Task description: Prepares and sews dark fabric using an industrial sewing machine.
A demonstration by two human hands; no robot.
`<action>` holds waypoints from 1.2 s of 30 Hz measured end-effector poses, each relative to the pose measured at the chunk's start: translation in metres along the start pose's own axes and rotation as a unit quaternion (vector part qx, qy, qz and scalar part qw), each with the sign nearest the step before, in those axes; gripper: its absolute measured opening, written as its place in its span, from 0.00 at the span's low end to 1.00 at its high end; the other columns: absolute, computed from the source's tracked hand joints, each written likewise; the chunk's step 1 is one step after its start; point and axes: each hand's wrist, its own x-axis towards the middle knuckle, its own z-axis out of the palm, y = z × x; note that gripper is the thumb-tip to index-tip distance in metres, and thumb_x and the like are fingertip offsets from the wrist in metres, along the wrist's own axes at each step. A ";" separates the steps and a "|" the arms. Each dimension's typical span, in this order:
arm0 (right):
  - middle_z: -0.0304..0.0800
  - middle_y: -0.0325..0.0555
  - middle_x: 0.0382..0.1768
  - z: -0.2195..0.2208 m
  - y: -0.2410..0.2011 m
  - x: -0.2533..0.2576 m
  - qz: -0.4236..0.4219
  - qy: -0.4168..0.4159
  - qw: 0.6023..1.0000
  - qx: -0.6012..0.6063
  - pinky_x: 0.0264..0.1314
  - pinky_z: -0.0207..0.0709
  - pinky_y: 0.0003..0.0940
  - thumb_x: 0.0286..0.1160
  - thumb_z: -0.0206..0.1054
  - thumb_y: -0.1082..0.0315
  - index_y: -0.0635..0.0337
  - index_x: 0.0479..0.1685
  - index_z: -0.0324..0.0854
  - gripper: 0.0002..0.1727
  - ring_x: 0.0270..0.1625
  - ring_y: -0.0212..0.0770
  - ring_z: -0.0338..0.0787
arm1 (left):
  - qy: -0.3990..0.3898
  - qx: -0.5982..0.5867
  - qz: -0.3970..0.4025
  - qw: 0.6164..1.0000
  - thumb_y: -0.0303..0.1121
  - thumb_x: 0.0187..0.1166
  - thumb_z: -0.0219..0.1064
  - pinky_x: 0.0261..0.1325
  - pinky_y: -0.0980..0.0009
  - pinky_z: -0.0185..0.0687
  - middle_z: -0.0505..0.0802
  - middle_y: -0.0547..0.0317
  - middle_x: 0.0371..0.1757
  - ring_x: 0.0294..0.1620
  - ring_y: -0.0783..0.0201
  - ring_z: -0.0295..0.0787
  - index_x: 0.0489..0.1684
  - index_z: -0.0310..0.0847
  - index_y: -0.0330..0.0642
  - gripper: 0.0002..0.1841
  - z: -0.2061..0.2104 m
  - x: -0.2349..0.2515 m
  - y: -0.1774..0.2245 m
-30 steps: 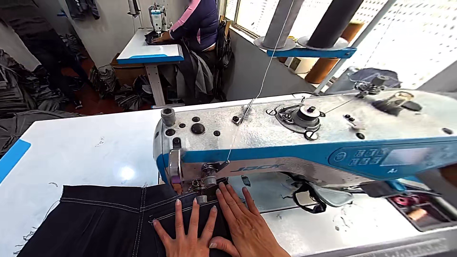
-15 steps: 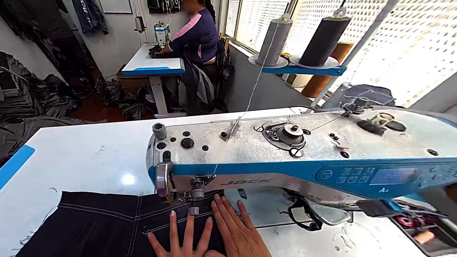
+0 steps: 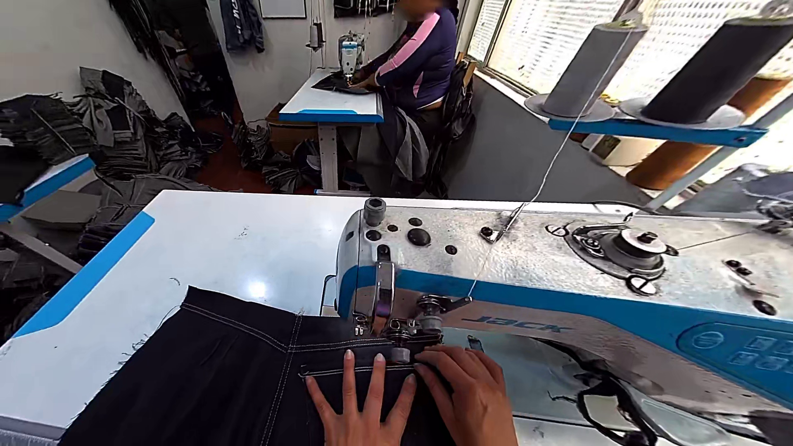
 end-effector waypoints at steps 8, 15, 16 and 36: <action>0.97 0.50 0.48 -0.001 -0.003 -0.006 -0.048 -0.018 0.998 0.043 0.66 0.83 0.39 0.81 0.62 0.66 0.60 0.45 0.94 0.13 0.58 0.51 0.94 | -0.011 -0.019 -0.005 1.000 0.91 0.50 0.47 0.65 0.06 0.37 0.66 0.47 0.91 0.88 0.18 0.50 0.91 0.61 0.75 0.59 -0.001 0.000 0.002; 0.96 0.55 0.48 -0.008 -0.005 -0.003 -0.034 -0.046 0.996 0.062 0.66 0.82 0.38 0.81 0.65 0.66 0.62 0.45 0.93 0.13 0.59 0.53 0.93 | 0.009 -0.020 -0.007 1.000 0.90 0.49 0.50 0.65 0.06 0.38 0.68 0.47 0.91 0.88 0.19 0.52 0.90 0.63 0.74 0.58 0.002 -0.001 0.003; 0.96 0.54 0.48 -0.008 -0.005 -0.003 -0.034 -0.047 0.997 0.058 0.67 0.81 0.38 0.81 0.64 0.65 0.62 0.45 0.94 0.13 0.59 0.52 0.93 | 0.006 -0.023 -0.009 1.000 0.90 0.49 0.50 0.65 0.06 0.38 0.68 0.47 0.91 0.88 0.19 0.51 0.90 0.63 0.74 0.58 0.001 0.000 0.004; 0.96 0.50 0.46 -0.005 -0.005 -0.004 -0.027 -0.028 0.999 0.013 0.58 0.84 0.34 0.82 0.63 0.60 0.58 0.43 0.91 0.14 0.54 0.49 0.94 | -0.001 -0.031 -0.024 0.999 0.89 0.51 0.51 0.65 0.07 0.39 0.68 0.47 0.91 0.87 0.18 0.52 0.89 0.65 0.73 0.57 -0.003 -0.001 0.009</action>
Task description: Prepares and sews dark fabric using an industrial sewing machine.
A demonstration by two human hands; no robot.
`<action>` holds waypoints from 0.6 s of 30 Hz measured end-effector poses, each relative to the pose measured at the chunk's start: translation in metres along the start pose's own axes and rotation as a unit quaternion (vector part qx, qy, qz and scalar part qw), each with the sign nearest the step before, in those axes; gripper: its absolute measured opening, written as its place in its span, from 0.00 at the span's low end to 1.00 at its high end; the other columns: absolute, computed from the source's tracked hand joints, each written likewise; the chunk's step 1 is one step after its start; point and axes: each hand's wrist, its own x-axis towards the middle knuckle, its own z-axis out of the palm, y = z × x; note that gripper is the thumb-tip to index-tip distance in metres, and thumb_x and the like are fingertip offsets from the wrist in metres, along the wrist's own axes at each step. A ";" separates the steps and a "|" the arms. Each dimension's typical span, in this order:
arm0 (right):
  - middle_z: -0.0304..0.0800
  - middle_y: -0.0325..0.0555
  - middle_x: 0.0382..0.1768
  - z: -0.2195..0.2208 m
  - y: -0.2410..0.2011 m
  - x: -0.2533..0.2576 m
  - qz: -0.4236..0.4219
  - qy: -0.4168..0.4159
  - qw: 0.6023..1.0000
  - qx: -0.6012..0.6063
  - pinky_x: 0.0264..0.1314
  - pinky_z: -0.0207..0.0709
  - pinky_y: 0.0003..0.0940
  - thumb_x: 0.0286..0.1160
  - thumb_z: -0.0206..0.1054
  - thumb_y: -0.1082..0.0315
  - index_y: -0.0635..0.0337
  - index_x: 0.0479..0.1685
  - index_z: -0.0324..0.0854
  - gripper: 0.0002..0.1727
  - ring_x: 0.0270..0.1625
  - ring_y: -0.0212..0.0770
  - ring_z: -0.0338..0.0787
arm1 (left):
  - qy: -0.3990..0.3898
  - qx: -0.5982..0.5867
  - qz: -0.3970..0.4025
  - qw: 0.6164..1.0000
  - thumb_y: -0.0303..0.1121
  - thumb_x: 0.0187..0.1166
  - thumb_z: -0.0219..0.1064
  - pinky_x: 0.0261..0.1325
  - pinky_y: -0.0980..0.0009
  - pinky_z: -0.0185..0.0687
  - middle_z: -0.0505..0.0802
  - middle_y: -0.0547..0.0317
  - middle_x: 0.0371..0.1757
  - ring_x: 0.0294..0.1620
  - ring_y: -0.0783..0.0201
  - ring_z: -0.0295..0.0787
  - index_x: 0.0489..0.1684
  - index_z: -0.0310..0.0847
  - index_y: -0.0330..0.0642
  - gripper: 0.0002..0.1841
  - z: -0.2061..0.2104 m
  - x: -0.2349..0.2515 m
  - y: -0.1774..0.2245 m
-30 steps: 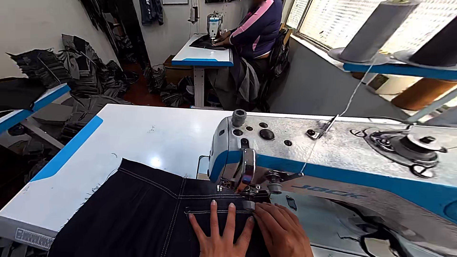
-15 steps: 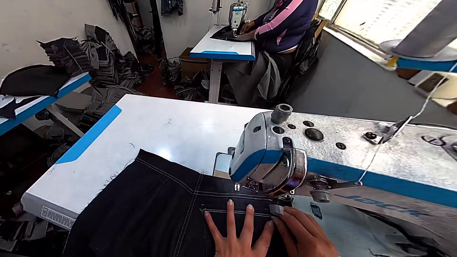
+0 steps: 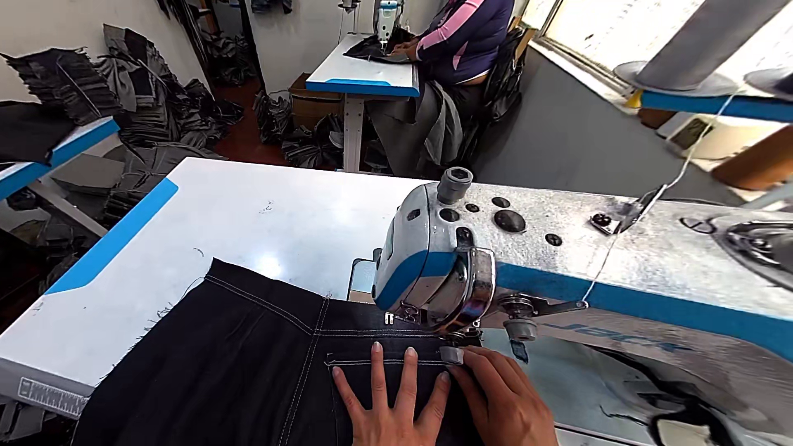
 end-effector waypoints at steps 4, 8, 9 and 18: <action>0.95 0.50 0.47 -0.001 0.002 0.000 -0.001 -0.010 1.000 0.014 0.60 0.83 0.34 0.83 0.62 0.59 0.58 0.43 0.91 0.14 0.56 0.48 0.93 | -0.005 -0.004 0.002 1.000 0.90 0.50 0.50 0.65 0.06 0.38 0.67 0.47 0.91 0.88 0.18 0.52 0.89 0.64 0.73 0.58 0.001 0.000 -0.001; 0.95 0.49 0.47 0.000 0.004 -0.001 -0.001 -0.016 1.000 0.026 0.60 0.83 0.34 0.83 0.63 0.60 0.58 0.43 0.91 0.14 0.56 0.48 0.92 | -0.008 -0.002 0.001 1.000 0.90 0.50 0.50 0.65 0.06 0.38 0.67 0.48 0.91 0.88 0.18 0.51 0.89 0.64 0.74 0.58 0.001 -0.001 -0.002; 0.95 0.49 0.47 0.000 0.004 -0.001 -0.001 -0.016 1.000 0.027 0.61 0.82 0.33 0.83 0.63 0.60 0.58 0.43 0.91 0.14 0.56 0.48 0.92 | -0.008 0.000 0.001 1.000 0.90 0.50 0.49 0.65 0.06 0.38 0.67 0.48 0.91 0.88 0.18 0.51 0.90 0.64 0.74 0.58 0.001 -0.001 -0.002; 0.89 0.47 0.41 0.002 0.011 0.014 0.003 -0.035 0.997 0.067 0.50 0.77 0.40 0.80 0.61 0.52 0.49 0.41 0.94 0.17 0.47 0.47 0.87 | 0.007 0.020 0.013 1.000 0.91 0.50 0.47 0.64 0.06 0.40 0.68 0.46 0.91 0.87 0.18 0.52 0.90 0.64 0.74 0.58 0.004 -0.001 -0.003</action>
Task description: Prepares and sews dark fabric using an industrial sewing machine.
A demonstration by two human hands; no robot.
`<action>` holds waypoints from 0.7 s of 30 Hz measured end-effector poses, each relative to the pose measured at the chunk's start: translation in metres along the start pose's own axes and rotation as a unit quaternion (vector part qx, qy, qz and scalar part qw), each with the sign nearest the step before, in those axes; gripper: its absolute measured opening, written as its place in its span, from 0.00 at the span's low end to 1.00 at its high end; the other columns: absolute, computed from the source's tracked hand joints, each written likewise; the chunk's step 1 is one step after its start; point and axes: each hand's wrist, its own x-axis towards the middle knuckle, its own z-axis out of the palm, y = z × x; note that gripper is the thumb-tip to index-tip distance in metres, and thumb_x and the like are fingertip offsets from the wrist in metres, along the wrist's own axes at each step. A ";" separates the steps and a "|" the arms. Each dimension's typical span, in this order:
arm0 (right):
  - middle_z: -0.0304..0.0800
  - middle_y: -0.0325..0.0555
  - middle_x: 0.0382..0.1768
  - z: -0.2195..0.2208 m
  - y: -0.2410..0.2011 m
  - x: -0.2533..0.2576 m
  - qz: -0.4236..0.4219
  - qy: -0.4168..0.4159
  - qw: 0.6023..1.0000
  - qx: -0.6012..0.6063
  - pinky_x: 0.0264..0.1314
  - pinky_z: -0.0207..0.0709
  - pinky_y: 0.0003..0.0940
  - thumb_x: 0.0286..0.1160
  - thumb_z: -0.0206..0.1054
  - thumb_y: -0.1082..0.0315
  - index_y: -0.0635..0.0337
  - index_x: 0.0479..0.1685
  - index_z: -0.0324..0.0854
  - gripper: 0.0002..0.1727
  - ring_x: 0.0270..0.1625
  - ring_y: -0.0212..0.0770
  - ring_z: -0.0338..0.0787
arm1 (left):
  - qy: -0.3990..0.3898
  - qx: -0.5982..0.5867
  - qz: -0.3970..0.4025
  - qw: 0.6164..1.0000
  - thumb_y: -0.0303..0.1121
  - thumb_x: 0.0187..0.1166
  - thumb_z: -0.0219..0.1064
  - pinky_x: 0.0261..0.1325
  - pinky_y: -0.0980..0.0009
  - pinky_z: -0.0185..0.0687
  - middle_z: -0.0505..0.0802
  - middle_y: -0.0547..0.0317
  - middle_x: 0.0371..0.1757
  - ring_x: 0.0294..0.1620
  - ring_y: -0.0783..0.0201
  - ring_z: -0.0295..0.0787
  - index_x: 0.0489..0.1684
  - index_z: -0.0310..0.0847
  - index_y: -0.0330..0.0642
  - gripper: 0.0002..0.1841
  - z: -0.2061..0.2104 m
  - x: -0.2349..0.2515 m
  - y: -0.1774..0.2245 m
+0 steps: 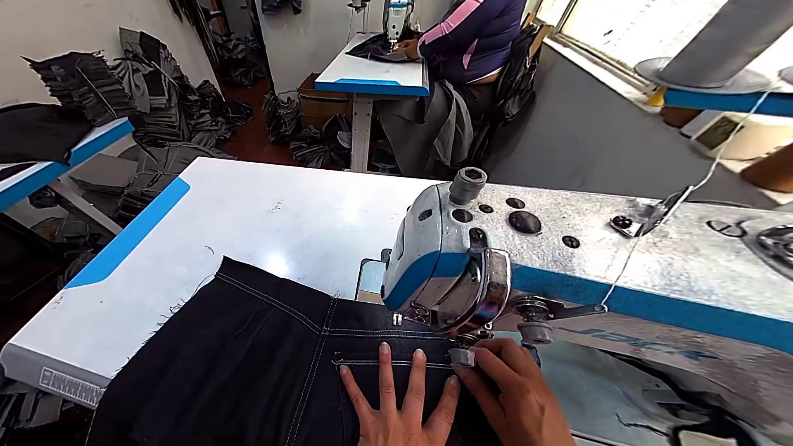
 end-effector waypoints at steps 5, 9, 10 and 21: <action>0.86 0.43 0.35 0.001 0.012 0.020 0.002 -0.053 0.998 0.026 0.51 0.76 0.50 0.75 0.60 0.51 0.47 0.32 0.92 0.17 0.45 0.47 0.87 | -0.016 -0.010 0.004 1.000 0.89 0.55 0.46 0.65 0.05 0.37 0.63 0.43 0.92 0.88 0.15 0.48 0.89 0.60 0.84 0.52 0.000 0.000 -0.001; 0.90 0.51 0.37 -0.005 0.007 0.026 0.030 -0.108 0.994 0.018 0.52 0.73 0.65 0.71 0.63 0.53 0.57 0.35 0.90 0.17 0.48 0.59 0.90 | 0.000 -0.015 0.006 1.000 0.89 0.56 0.46 0.64 0.05 0.37 0.65 0.43 0.92 0.87 0.16 0.49 0.88 0.63 0.83 0.51 0.001 -0.001 0.000; 0.90 0.50 0.38 -0.005 0.006 0.026 0.047 -0.112 0.992 0.027 0.53 0.73 0.66 0.70 0.65 0.54 0.58 0.38 0.89 0.16 0.49 0.58 0.90 | 0.002 -0.014 0.007 1.000 0.88 0.56 0.46 0.64 0.05 0.37 0.65 0.44 0.92 0.88 0.16 0.49 0.88 0.62 0.83 0.51 0.002 -0.001 0.000; 0.93 0.62 0.59 -0.015 -0.021 -0.029 -0.005 -0.059 0.998 -0.028 0.80 0.73 0.57 0.84 0.59 0.74 0.69 0.57 0.89 0.15 0.69 0.63 0.90 | 0.006 -0.008 0.007 1.000 0.89 0.54 0.47 0.65 0.06 0.37 0.67 0.45 0.91 0.87 0.17 0.51 0.89 0.61 0.81 0.54 0.004 0.000 0.000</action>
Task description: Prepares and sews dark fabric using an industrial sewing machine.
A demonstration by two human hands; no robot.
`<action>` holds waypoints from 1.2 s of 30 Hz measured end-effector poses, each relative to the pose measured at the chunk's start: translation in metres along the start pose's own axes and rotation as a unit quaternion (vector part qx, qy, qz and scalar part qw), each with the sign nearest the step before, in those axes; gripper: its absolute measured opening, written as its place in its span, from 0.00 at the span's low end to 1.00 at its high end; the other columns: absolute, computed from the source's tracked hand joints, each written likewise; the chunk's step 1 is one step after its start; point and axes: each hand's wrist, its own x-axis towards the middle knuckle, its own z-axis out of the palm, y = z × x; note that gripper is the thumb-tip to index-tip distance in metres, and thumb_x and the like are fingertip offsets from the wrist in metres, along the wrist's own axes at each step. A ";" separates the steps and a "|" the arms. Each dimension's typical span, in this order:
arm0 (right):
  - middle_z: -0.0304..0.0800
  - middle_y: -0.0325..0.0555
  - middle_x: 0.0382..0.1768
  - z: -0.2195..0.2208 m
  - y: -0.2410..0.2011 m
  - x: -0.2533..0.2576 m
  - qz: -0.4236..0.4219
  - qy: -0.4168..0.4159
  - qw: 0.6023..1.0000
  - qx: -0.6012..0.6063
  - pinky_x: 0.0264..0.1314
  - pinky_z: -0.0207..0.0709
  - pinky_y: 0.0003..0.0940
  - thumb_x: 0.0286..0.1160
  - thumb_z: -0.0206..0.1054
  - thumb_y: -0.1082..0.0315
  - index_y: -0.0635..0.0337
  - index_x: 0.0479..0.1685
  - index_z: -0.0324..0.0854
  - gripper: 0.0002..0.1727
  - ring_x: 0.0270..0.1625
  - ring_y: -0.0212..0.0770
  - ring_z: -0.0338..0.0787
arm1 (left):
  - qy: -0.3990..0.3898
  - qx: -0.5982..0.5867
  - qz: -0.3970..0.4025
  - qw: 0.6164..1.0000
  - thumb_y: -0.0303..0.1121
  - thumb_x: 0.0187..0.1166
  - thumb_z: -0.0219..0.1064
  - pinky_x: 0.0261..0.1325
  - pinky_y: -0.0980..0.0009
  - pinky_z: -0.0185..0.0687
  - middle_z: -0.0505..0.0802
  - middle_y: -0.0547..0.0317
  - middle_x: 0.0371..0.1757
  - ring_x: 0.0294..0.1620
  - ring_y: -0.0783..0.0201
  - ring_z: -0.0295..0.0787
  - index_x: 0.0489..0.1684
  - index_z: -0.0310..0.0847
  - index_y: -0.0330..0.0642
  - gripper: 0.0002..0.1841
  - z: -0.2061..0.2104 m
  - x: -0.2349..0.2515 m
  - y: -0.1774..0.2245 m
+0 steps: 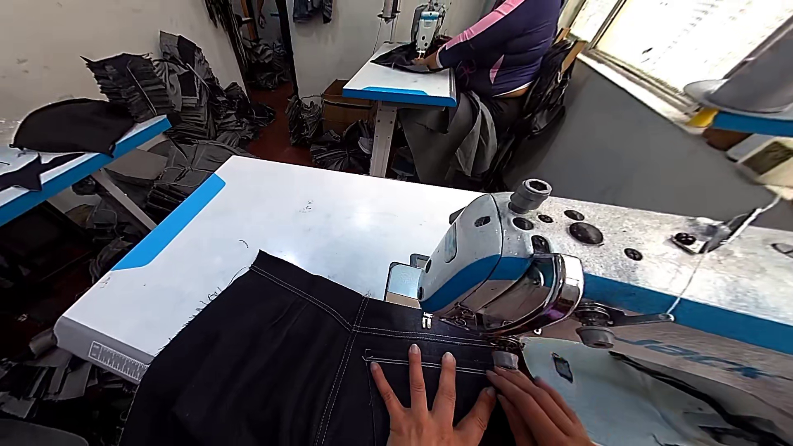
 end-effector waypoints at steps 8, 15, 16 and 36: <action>0.87 0.58 0.71 0.017 -0.010 -0.007 -0.013 0.003 1.000 0.028 0.83 0.72 0.54 0.78 0.53 0.83 0.66 0.67 0.86 0.23 0.77 0.60 0.83 | -0.016 0.011 0.003 1.000 0.91 0.52 0.46 0.66 0.06 0.37 0.65 0.46 0.92 0.88 0.18 0.49 0.91 0.62 0.71 0.59 -0.009 -0.003 -0.026; 0.85 0.53 0.74 0.059 -0.061 0.013 -0.032 0.026 0.997 -0.063 0.82 0.72 0.48 0.77 0.53 0.78 0.65 0.72 0.83 0.25 0.78 0.55 0.83 | -0.042 0.024 0.067 0.997 0.89 0.58 0.41 0.66 0.06 0.36 0.61 0.45 0.93 0.90 0.19 0.46 0.94 0.55 0.70 0.57 -0.027 -0.008 -0.105; 0.86 0.52 0.74 0.061 -0.062 0.015 -0.030 0.030 0.997 -0.066 0.82 0.73 0.47 0.77 0.53 0.77 0.64 0.72 0.83 0.26 0.77 0.54 0.84 | -0.056 0.021 0.071 0.996 0.90 0.58 0.40 0.67 0.06 0.34 0.59 0.45 0.94 0.90 0.19 0.43 0.94 0.52 0.70 0.57 -0.029 -0.005 -0.109; 0.92 0.49 0.67 0.055 -0.054 0.016 -0.041 0.057 0.995 -0.077 0.80 0.75 0.37 0.77 0.55 0.77 0.59 0.65 0.88 0.22 0.72 0.49 0.88 | -0.039 0.022 0.060 0.997 0.91 0.57 0.37 0.68 0.06 0.33 0.61 0.45 0.93 0.90 0.20 0.44 0.94 0.55 0.69 0.59 -0.024 0.023 -0.108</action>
